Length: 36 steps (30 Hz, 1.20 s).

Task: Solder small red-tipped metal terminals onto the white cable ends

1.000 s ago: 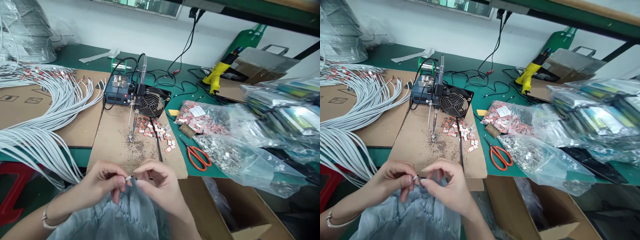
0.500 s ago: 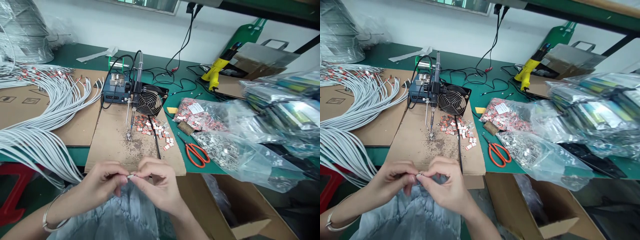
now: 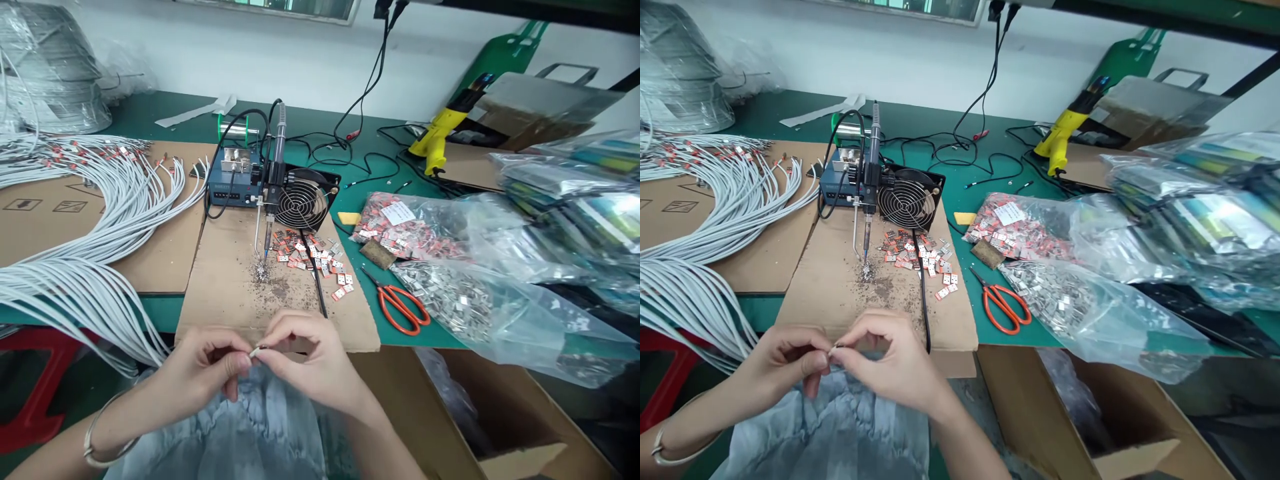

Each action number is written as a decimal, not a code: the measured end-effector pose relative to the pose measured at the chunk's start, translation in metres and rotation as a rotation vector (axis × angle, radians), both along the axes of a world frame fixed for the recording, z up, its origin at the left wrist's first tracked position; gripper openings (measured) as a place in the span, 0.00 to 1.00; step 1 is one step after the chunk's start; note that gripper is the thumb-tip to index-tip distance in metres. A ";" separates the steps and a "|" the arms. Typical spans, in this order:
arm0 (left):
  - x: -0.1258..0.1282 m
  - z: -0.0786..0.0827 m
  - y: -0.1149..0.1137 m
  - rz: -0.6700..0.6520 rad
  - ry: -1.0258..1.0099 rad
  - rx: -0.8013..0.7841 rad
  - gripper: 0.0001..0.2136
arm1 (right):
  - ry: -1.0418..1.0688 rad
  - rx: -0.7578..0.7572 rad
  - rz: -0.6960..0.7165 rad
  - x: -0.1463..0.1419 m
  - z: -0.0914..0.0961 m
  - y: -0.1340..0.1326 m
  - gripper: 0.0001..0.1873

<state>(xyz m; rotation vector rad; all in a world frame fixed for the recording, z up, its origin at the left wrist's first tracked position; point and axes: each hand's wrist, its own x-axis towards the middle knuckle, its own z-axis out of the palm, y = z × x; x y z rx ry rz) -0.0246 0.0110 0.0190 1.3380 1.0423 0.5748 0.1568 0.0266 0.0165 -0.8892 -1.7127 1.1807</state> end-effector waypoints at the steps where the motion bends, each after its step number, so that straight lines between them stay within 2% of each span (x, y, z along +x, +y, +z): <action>1: 0.000 0.000 -0.001 -0.024 0.033 0.034 0.15 | -0.072 0.017 0.018 0.005 0.003 0.001 0.05; 4: 0.000 0.000 -0.003 -0.068 0.097 0.107 0.13 | -0.156 0.028 0.056 0.010 0.007 -0.001 0.06; 6: 0.002 -0.001 -0.003 -0.048 0.056 0.071 0.14 | -0.063 0.026 0.032 0.006 0.003 -0.004 0.08; 10: 0.005 -0.004 -0.001 0.010 -0.163 -0.156 0.20 | 0.289 -0.012 -0.161 -0.014 -0.014 -0.010 0.07; 12: 0.004 -0.004 0.002 0.024 -0.227 -0.217 0.21 | 0.426 -0.062 -0.224 -0.024 -0.021 -0.013 0.07; 15: 0.002 -0.004 0.005 0.025 -0.279 -0.264 0.20 | 0.488 -0.093 -0.193 -0.030 -0.024 -0.013 0.06; 18: -0.002 -0.005 0.006 0.005 -0.322 -0.312 0.19 | 0.491 -0.091 -0.137 -0.024 -0.022 -0.009 0.06; 21: -0.004 -0.007 0.005 0.033 -0.322 -0.310 0.19 | 0.575 -0.063 -0.244 -0.011 -0.019 -0.005 0.06; 23: -0.005 -0.008 0.003 0.069 -0.282 -0.272 0.19 | 0.470 -0.051 -0.264 -0.004 -0.015 -0.003 0.04; 26: -0.005 -0.007 0.000 0.088 -0.159 -0.152 0.16 | 0.128 -0.094 -0.118 0.000 -0.007 -0.005 0.03; 28: -0.005 -0.007 -0.001 0.090 -0.038 0.007 0.13 | 0.010 -0.131 -0.082 -0.002 -0.002 -0.007 0.02; 32: -0.005 -0.007 -0.003 0.047 0.190 0.411 0.10 | -0.057 -0.214 -0.094 -0.002 0.001 -0.005 0.06; 34: -0.005 -0.007 -0.004 0.011 0.226 0.503 0.10 | -0.056 -0.266 -0.063 -0.001 0.000 -0.003 0.06; 36: -0.004 -0.008 -0.004 0.020 0.208 0.503 0.10 | 0.022 -0.294 -0.047 -0.002 -0.003 -0.002 0.07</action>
